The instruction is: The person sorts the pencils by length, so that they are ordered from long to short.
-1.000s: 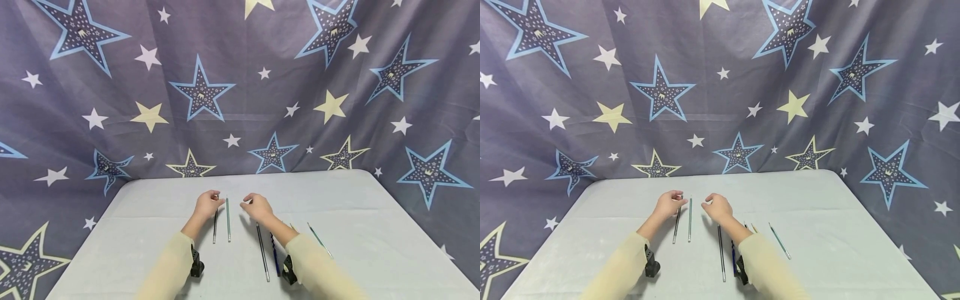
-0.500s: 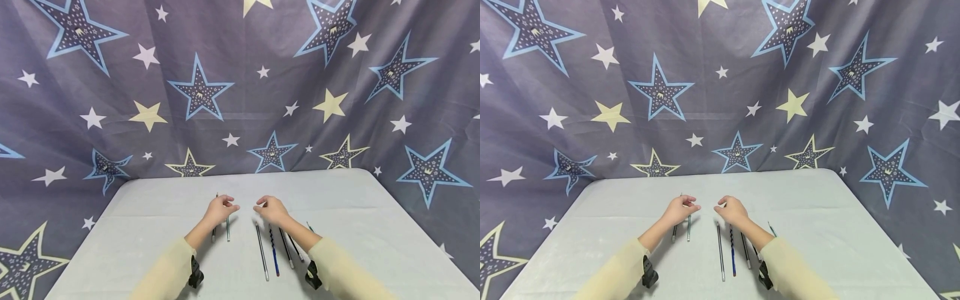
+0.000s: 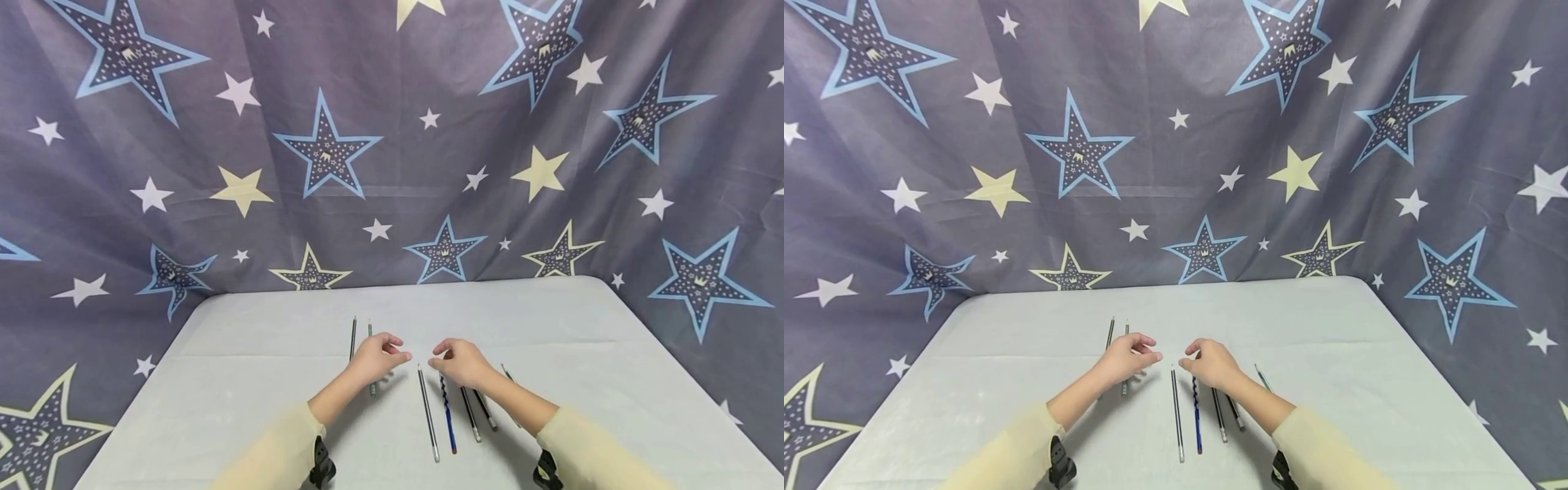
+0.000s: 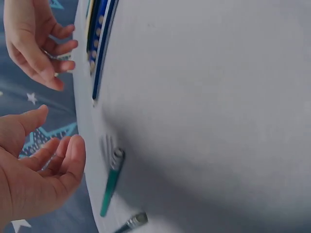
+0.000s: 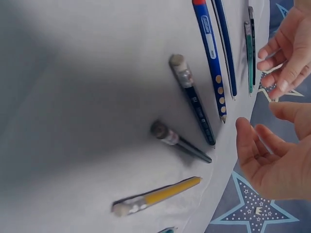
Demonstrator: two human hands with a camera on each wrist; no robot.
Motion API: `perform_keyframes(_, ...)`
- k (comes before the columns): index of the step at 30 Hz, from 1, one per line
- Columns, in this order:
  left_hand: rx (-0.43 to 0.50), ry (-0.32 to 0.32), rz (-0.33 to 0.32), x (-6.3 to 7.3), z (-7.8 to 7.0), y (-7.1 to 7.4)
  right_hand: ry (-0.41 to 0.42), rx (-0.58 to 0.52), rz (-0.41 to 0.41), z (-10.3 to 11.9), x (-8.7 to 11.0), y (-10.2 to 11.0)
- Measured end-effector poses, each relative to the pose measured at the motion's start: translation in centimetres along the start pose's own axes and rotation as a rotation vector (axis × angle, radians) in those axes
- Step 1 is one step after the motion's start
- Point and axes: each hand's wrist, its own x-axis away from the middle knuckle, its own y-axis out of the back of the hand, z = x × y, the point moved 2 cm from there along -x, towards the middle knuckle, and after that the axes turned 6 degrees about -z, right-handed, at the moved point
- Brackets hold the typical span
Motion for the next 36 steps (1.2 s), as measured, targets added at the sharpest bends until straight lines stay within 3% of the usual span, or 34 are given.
perform_keyframes(5,0.009,-0.032,0.039,0.6,-0.6,-0.7,-0.004,0.008,0.017,-0.3,1.0,0.3)
perform_keyframes(16,0.068,0.009,0.120,2.0,-0.2,-2.4,0.016,-0.016,0.052,-1.0,2.6,0.2)
perform_keyframes(24,0.064,0.017,0.135,2.5,-0.1,-3.2,0.016,-0.055,0.064,-1.4,3.0,0.1)
perform_keyframes(36,0.057,0.024,0.109,2.9,-0.4,-3.5,0.003,-0.110,0.065,-1.7,3.7,0.4)
